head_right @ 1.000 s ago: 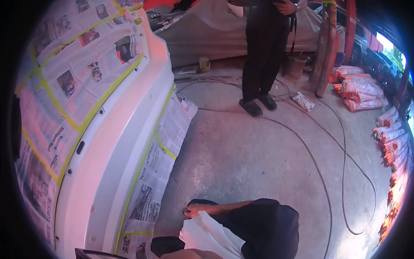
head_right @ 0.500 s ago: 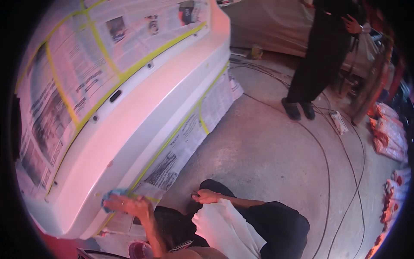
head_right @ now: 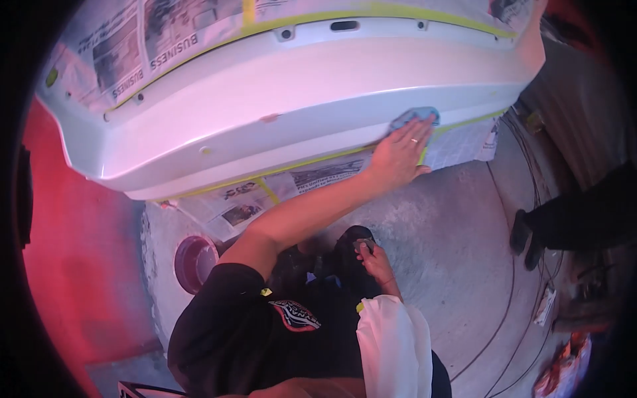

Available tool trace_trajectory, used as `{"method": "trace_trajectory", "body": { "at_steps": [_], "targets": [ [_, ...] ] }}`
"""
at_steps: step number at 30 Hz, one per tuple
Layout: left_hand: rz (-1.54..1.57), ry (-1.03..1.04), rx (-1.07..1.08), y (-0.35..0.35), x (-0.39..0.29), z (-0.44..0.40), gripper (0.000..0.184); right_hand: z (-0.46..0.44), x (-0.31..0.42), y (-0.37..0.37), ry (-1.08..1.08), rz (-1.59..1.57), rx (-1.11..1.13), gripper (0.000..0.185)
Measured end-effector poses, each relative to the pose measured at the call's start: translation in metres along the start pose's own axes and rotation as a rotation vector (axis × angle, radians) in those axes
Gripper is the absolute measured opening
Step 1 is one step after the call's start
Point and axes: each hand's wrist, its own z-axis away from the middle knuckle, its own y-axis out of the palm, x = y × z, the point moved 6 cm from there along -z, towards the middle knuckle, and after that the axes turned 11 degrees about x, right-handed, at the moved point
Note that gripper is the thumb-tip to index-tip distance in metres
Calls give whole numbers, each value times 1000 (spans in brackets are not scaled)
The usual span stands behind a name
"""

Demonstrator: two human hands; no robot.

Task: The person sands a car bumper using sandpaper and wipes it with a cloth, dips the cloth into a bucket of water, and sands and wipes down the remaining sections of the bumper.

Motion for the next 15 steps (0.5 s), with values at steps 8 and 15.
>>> {"method": "trace_trajectory", "body": {
  "at_steps": [8,15],
  "targets": [
    [-42,-219,-174,-66,65,101,56,4,-22,-16,88,-108,-152,35],
    [-356,-610,-461,-163,207,313,66,-11,-39,-1,87,990,-352,34]
  ]
}}
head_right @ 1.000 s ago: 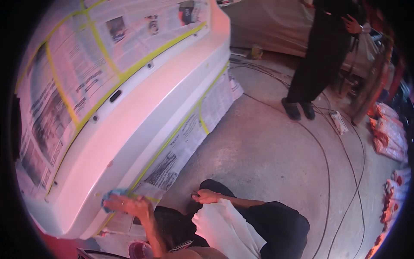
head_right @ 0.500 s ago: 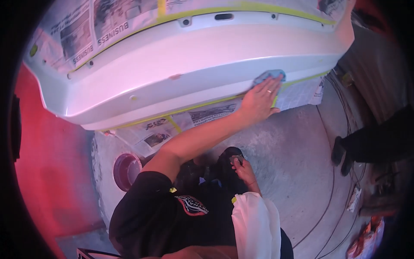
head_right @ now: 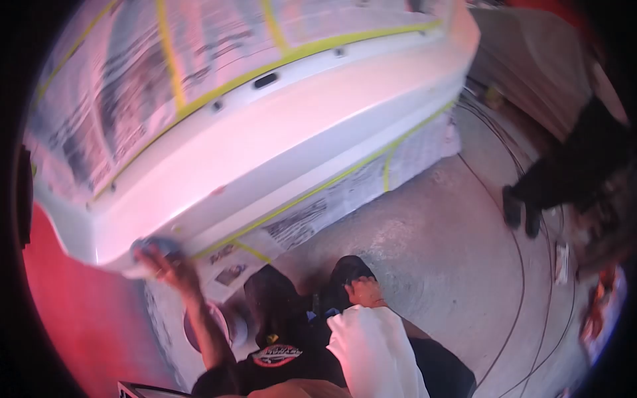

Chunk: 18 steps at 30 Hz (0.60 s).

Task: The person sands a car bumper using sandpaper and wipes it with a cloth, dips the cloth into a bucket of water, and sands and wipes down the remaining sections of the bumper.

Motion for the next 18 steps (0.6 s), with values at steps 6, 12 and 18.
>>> {"method": "trace_trajectory", "body": {
  "at_steps": [6,12,18],
  "targets": [
    [-305,285,79,-46,-9,-70,43,27,13,22,-84,126,304,42],
    [-95,232,231,-24,-113,-105,44,29,13,0,86,-219,257,44],
    [65,445,282,19,-239,-116,50,-11,90,-139,-99,-455,-186,43]
  ]
}}
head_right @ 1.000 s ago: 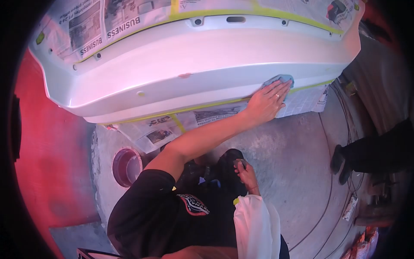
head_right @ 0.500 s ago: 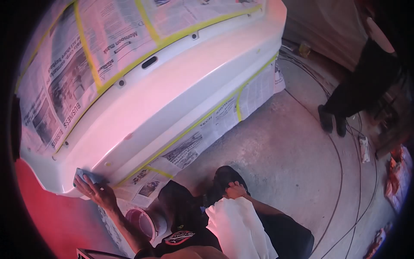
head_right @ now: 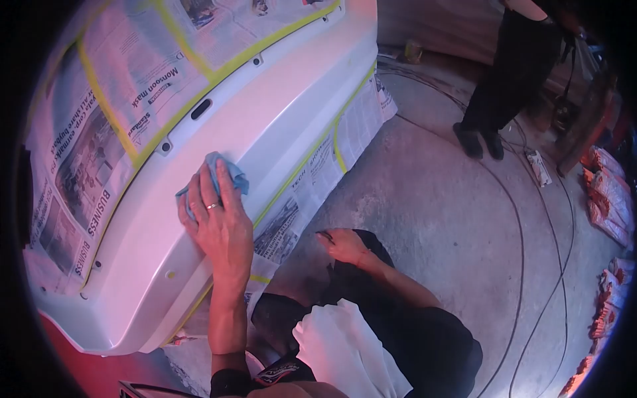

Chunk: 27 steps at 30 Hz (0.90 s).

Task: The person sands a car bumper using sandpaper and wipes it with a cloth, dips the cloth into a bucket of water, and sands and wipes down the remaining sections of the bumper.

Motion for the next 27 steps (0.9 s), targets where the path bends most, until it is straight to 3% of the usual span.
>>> {"method": "trace_trajectory", "body": {
  "at_steps": [4,9,13,15,17,19,22,27],
  "targets": [
    [-87,168,87,29,-49,-42,51,-38,26,11,-138,2,16,41],
    [-36,194,15,82,-135,-116,51,-26,-34,51,-120,-170,272,41],
    [-157,220,-30,136,-229,-201,53,11,-76,19,-222,-192,466,39],
    [-176,183,6,156,-270,-242,54,11,-122,-14,-105,-472,438,37],
    [-167,152,-11,176,-300,-272,54,-6,-175,-59,-122,-591,316,35],
    [-224,100,1,186,-308,-285,54,-28,-224,-119,22,-648,228,43],
    [-174,74,2,188,-317,-288,53,-64,-269,-217,82,-635,93,45],
    [-193,71,-43,194,-339,-314,51,-91,-281,-333,46,-503,-23,45]
  ]
}}
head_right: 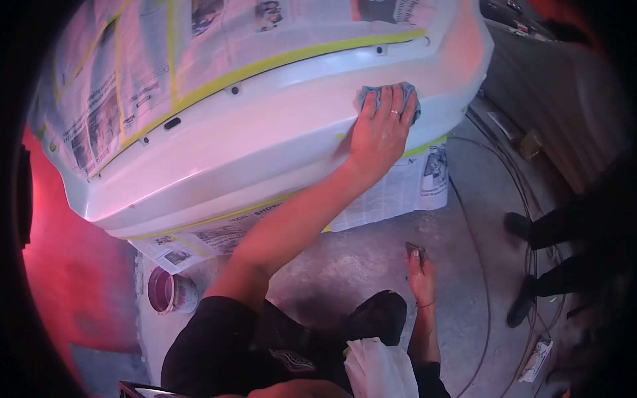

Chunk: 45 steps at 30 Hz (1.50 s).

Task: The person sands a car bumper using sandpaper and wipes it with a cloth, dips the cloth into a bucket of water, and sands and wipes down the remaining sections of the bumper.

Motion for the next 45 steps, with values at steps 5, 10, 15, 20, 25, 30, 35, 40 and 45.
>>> {"method": "trace_trajectory", "body": {
  "at_steps": [5,10,15,20,25,30,35,40,45],
  "targets": [
    [20,-35,26,22,-56,-62,49,14,-29,-17,-54,-97,75,43],
    [38,-49,9,30,-63,-68,47,65,-87,35,206,-351,239,37],
    [76,-28,-74,32,-70,-74,47,83,-88,35,200,-270,241,38],
    [173,22,-108,32,-69,-67,47,81,-56,-24,43,-215,-186,40],
    [294,-9,-146,31,-66,-71,44,52,50,-49,-153,-265,-354,28],
    [441,-33,-128,30,-63,-70,43,-10,194,-53,-521,-59,-456,19],
    [442,-31,-217,27,-64,-74,41,-37,246,-43,-637,-161,-489,19],
    [553,-126,-270,25,-58,-68,37,-45,279,-68,-858,230,-409,14],
    [704,54,-574,34,-84,-13,37,-87,194,-137,-843,8,-381,18]
  ]
}}
